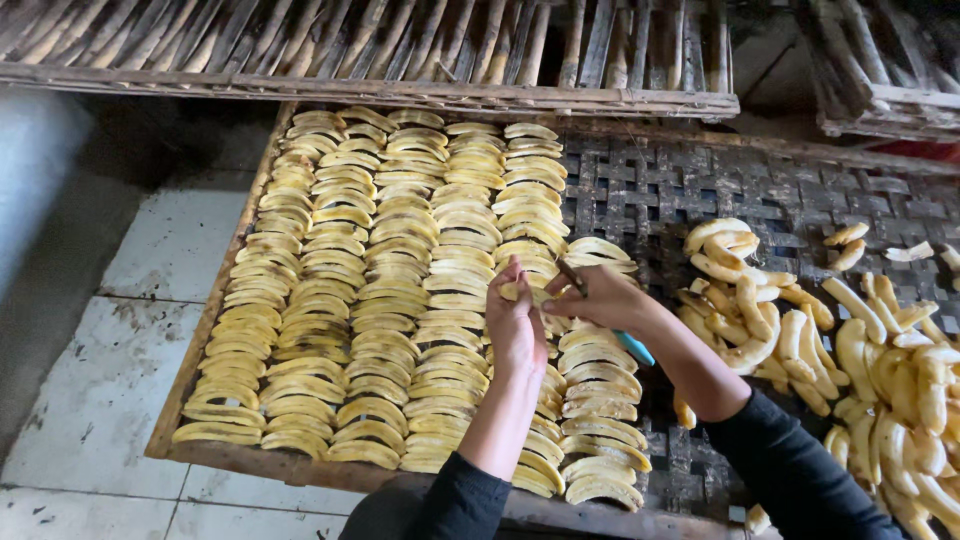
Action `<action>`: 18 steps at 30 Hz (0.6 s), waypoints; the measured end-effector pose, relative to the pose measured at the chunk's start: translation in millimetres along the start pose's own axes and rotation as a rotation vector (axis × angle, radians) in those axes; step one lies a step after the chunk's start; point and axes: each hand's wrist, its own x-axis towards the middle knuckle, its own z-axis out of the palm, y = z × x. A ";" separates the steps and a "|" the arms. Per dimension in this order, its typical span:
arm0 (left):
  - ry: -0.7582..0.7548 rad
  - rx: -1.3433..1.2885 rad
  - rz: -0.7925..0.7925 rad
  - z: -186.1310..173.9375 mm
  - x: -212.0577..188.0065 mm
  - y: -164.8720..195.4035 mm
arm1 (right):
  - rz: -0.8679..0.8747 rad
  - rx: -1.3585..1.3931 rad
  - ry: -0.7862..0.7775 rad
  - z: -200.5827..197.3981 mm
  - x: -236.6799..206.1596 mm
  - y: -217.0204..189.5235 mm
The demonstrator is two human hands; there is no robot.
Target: The person sits on the floor in front of a bamboo drying rack, picks peeled banana halves one at a time from a pile, trims them with scissors, and arranges them in neat rows on the tray alongside already laid-out banana pieces.
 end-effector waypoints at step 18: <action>0.294 0.404 -0.259 25.7 -11.2 33.8 | -0.100 -0.451 0.536 -90.6 72.3 37.7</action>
